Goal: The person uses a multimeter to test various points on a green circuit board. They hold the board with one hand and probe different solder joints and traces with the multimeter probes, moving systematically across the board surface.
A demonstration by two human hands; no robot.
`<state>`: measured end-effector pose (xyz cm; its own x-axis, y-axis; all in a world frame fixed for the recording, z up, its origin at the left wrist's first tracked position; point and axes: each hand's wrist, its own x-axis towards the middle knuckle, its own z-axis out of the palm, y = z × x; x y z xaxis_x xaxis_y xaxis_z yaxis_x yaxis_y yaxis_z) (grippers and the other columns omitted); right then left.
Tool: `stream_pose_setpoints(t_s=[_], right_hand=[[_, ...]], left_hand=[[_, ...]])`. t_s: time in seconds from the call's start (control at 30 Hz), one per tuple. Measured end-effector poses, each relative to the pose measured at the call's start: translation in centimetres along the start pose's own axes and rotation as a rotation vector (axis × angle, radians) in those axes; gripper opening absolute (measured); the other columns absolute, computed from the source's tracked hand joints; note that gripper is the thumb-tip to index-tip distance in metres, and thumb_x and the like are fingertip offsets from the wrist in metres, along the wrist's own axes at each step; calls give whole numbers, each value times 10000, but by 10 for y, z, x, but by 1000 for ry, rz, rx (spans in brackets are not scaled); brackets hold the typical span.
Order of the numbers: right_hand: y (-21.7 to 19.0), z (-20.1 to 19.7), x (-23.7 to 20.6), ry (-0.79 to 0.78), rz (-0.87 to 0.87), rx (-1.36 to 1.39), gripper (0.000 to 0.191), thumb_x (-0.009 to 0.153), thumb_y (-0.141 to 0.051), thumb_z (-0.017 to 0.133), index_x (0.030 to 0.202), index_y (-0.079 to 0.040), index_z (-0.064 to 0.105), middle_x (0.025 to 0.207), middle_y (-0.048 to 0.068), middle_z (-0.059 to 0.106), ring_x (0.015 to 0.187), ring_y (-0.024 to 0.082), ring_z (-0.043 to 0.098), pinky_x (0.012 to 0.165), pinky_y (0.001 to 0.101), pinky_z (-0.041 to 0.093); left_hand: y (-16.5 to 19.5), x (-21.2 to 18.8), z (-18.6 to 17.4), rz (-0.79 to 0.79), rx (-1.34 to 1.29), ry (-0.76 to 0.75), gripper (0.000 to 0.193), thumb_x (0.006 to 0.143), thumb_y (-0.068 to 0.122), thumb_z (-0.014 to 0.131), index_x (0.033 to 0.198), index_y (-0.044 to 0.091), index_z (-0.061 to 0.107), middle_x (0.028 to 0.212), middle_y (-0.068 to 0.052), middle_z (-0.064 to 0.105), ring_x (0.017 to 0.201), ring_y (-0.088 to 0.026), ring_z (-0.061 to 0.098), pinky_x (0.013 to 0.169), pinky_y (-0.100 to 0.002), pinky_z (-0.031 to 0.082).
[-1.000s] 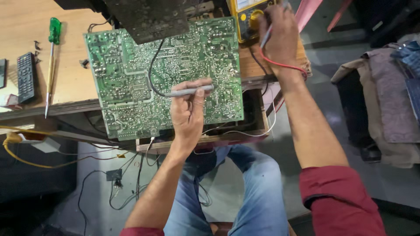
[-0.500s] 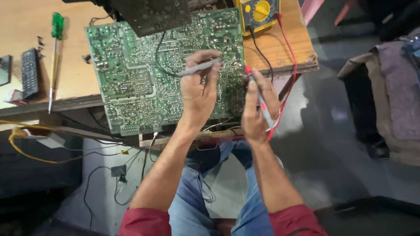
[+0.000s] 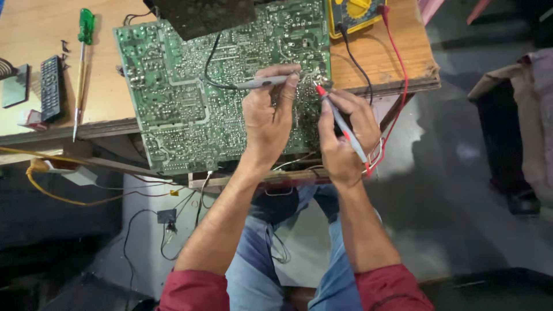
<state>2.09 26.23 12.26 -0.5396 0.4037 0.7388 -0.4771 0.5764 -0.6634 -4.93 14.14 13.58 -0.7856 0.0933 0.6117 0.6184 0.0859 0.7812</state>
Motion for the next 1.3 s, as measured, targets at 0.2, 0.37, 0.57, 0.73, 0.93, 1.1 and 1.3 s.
stream_pose_setpoints(t_s=[0.2, 0.37, 0.57, 0.73, 0.93, 1.1, 1.3], right_hand=[[1, 0, 12, -46, 84, 37, 153, 955, 36, 754, 1095, 20, 695, 1054, 173, 718, 928, 283, 727, 826, 355, 581], [4, 8, 5, 14, 22, 20, 176, 946, 48, 730, 1112, 18, 676, 1135, 187, 717, 1036, 310, 726, 927, 373, 585], [10, 11, -1, 24, 9, -35, 162, 950, 42, 735, 1098, 13, 678, 1158, 191, 725, 1096, 318, 729, 984, 393, 582], [11, 12, 0, 24, 30, 14, 140, 950, 39, 725, 1082, 16, 689, 1163, 195, 730, 1103, 316, 739, 989, 390, 587], [10, 11, -1, 15, 25, -8, 134, 945, 38, 731, 1074, 22, 697, 1151, 196, 731, 1122, 321, 738, 1006, 395, 581], [11, 13, -1, 20, 21, 4, 137, 945, 39, 731, 1077, 27, 695, 1146, 199, 731, 1121, 328, 738, 1007, 395, 584], [12, 14, 0, 17, 12, -1, 143, 944, 33, 735, 1081, 30, 695, 1144, 203, 727, 1126, 326, 739, 1008, 397, 586]], left_hand=[[0, 4, -1, 48, 53, 1, 121, 1088, 89, 651, 1192, 31, 672, 1068, -49, 716, 923, -90, 697, 808, -250, 573], [-5, 3, 2, 67, 3, 20, 114, 1084, 70, 656, 1191, 33, 663, 1088, -62, 709, 921, -98, 690, 808, -254, 570], [-6, 1, 1, 123, 34, 3, 120, 1080, 50, 652, 1199, 32, 648, 1129, -80, 705, 966, -132, 716, 845, -269, 584], [-3, 2, 2, 115, 44, 9, 112, 1078, 44, 654, 1190, 34, 655, 1109, -76, 710, 950, -131, 717, 843, -276, 584], [-2, 2, 2, 122, 38, -8, 106, 1081, 44, 649, 1187, 34, 648, 1127, -81, 707, 954, -144, 718, 829, -278, 588], [-2, 3, 2, 167, 72, -11, 111, 1087, 45, 650, 1195, 34, 635, 1144, -83, 700, 970, -168, 724, 840, -289, 587], [-1, 2, 2, 148, 73, -13, 112, 1083, 43, 654, 1194, 31, 643, 1127, -81, 698, 967, -171, 722, 836, -293, 584]])
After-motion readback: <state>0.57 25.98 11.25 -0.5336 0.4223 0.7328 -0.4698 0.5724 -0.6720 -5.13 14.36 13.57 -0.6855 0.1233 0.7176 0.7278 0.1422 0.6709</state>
